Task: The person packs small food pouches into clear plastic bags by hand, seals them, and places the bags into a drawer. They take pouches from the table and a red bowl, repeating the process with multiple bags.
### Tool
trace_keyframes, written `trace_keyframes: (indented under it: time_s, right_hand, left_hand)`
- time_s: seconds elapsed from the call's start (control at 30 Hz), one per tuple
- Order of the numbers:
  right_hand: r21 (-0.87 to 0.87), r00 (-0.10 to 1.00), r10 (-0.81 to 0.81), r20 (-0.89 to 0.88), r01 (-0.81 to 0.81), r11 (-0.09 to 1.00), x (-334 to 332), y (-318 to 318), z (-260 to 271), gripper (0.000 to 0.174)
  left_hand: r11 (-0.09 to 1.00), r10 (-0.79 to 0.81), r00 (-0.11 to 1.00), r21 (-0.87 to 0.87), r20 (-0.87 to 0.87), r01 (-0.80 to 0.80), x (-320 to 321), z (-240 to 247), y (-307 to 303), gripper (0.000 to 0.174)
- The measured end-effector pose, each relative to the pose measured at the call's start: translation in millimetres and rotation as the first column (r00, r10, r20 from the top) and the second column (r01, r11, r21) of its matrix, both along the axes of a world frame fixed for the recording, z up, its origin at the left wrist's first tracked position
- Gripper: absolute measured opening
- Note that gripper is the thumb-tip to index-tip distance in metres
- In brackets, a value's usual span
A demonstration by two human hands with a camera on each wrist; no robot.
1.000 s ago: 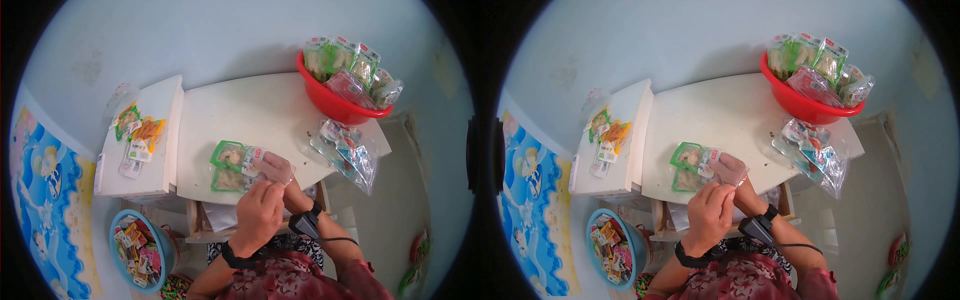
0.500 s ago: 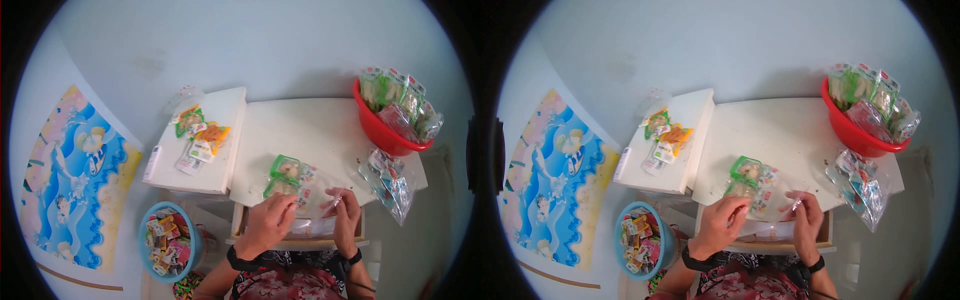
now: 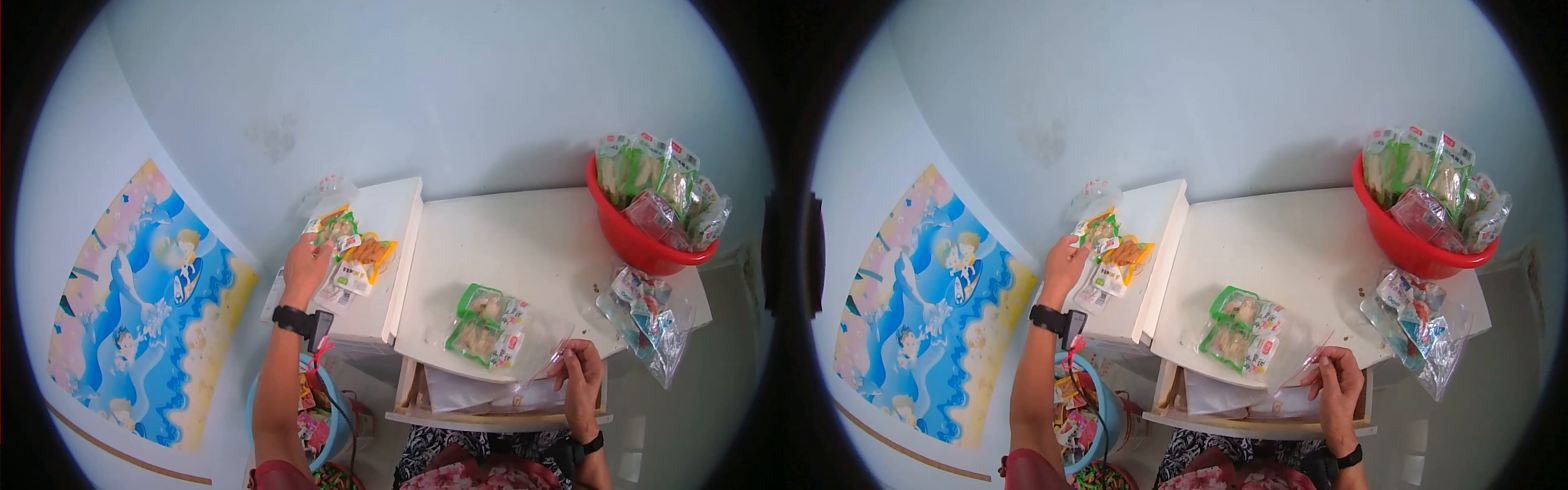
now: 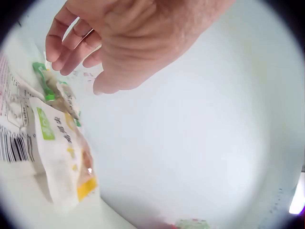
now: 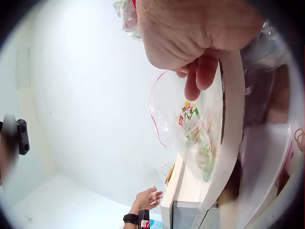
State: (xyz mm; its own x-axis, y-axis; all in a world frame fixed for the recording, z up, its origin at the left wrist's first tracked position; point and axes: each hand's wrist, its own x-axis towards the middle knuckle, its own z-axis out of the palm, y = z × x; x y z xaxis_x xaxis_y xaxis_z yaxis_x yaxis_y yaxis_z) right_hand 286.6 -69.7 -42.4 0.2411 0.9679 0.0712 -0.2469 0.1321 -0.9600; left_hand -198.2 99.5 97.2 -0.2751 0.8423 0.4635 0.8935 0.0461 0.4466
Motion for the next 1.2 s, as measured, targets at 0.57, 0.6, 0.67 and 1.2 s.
trace_keyframes:
  time_s: [0.57,0.6,0.67,1.2]
  right_hand:
    - [-0.033,0.994,0.093,0.059,-0.091,0.995,6.6,2.3,3.5,0.010]
    - [-0.032,0.995,0.089,0.055,-0.088,0.996,6.4,2.2,3.8,0.010]
    - [-0.029,0.996,0.078,0.046,-0.076,0.997,5.4,1.9,4.9,0.010]
    - [0.390,0.936,0.059,0.346,-0.200,0.899,-48.7,-18.4,74.4,0.041]
  left_hand:
    - [0.996,-0.027,0.910,0.089,0.414,-0.011,-17.6,-25.4,50.9,0.051]
    - [0.994,-0.056,0.879,0.107,0.473,0.005,-18.6,-24.9,49.5,0.049]
    - [0.988,-0.118,0.804,0.147,0.582,0.039,-20.6,-22.1,47.8,0.045]
    - [0.789,-0.612,0.318,0.586,0.724,0.182,238.4,5.6,-141.0,0.014]
